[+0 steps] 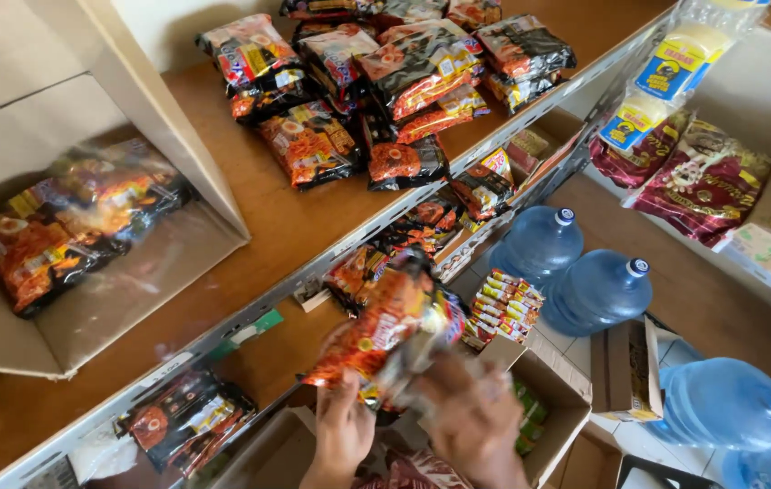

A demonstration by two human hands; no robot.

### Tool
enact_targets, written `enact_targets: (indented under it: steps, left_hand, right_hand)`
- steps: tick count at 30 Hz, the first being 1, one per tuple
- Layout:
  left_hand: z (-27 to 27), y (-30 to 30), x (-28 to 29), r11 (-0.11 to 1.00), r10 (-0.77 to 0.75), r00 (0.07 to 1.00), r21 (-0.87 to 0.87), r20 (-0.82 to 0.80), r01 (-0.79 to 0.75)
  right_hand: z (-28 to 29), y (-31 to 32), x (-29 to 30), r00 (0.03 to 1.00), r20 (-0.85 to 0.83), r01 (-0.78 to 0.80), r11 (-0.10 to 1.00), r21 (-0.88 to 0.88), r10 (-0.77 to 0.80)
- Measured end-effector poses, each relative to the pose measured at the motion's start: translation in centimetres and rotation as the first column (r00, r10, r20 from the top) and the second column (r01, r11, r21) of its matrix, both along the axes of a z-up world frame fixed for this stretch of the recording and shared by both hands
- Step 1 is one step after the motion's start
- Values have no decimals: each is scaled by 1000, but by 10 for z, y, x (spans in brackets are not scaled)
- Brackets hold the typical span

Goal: Wiping down and organizing instant noodle packets on shelves and in boxes.

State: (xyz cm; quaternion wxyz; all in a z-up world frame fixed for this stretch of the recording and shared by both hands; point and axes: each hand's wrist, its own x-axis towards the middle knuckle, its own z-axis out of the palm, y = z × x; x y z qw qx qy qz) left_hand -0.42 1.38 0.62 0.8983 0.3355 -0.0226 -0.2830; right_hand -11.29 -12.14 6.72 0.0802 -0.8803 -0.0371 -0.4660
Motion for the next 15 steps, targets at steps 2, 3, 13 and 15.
enact_targets:
  steps: [2,3,13,15]
  left_hand:
    - [-31,4,-6,997,-72,947,29,312,66]
    - [-19,3,-6,997,-70,947,30,312,64]
    - [-32,-6,3,955,-246,901,247,356,163]
    - [12,-8,5,944,-291,890,258,352,206]
  right_hand:
    - [16,-17,-2,982,-48,189,931,312,-183]
    - [14,-21,-1,982,-48,187,931,312,-181]
    - [-29,-2,3,986,35,148,952,267,-163]
    - [-27,-17,6,988,36,135,952,275,-150]
